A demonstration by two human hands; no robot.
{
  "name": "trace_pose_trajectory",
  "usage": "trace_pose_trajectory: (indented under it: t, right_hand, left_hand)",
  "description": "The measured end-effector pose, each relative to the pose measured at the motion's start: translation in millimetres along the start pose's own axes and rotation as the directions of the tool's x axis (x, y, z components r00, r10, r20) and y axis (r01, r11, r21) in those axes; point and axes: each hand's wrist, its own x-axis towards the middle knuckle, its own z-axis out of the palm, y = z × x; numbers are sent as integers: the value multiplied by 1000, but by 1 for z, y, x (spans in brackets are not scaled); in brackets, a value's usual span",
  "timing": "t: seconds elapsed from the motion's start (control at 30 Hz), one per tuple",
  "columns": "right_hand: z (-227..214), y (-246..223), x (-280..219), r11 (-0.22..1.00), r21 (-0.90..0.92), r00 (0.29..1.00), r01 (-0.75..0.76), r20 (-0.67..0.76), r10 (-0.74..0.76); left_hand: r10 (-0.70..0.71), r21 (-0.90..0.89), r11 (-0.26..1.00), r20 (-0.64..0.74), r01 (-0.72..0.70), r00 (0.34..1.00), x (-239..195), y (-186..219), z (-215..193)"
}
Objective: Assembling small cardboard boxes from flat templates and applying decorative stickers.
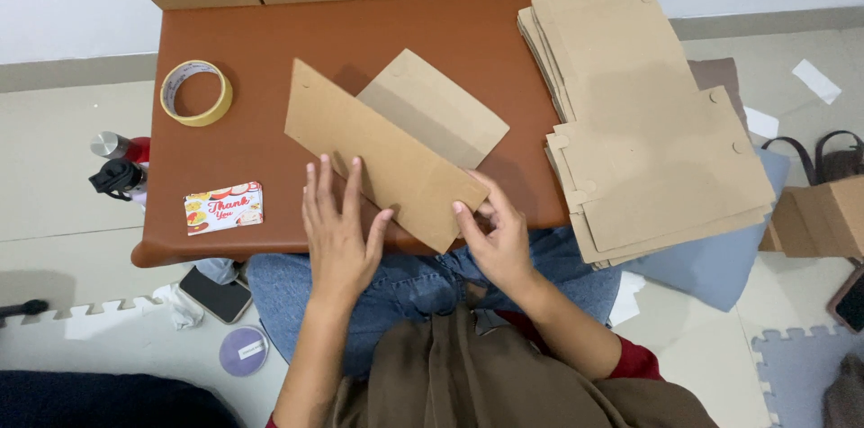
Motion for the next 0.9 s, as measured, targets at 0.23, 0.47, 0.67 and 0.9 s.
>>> trace_pose_trajectory:
  t: [0.23,0.47,0.67,0.9]
  right_hand:
    - [-10,13,0,987,-149,996,-61,54,70]
    - [-23,4,20,716,-688,991,116,130,-36]
    - [-34,0,37,741,-671,981,9,151,125]
    - [-34,-2,56,766,-637,976,-82,106,193]
  left_hand:
    - [-60,143,989,135,40,989,9,8,11]
    - [-150,225,972,360,70,921,30,3,3]
    - [-289,342,928,417,146,862,55,-19,1]
    - [-394,447,856,241,259,887,56,-34,13]
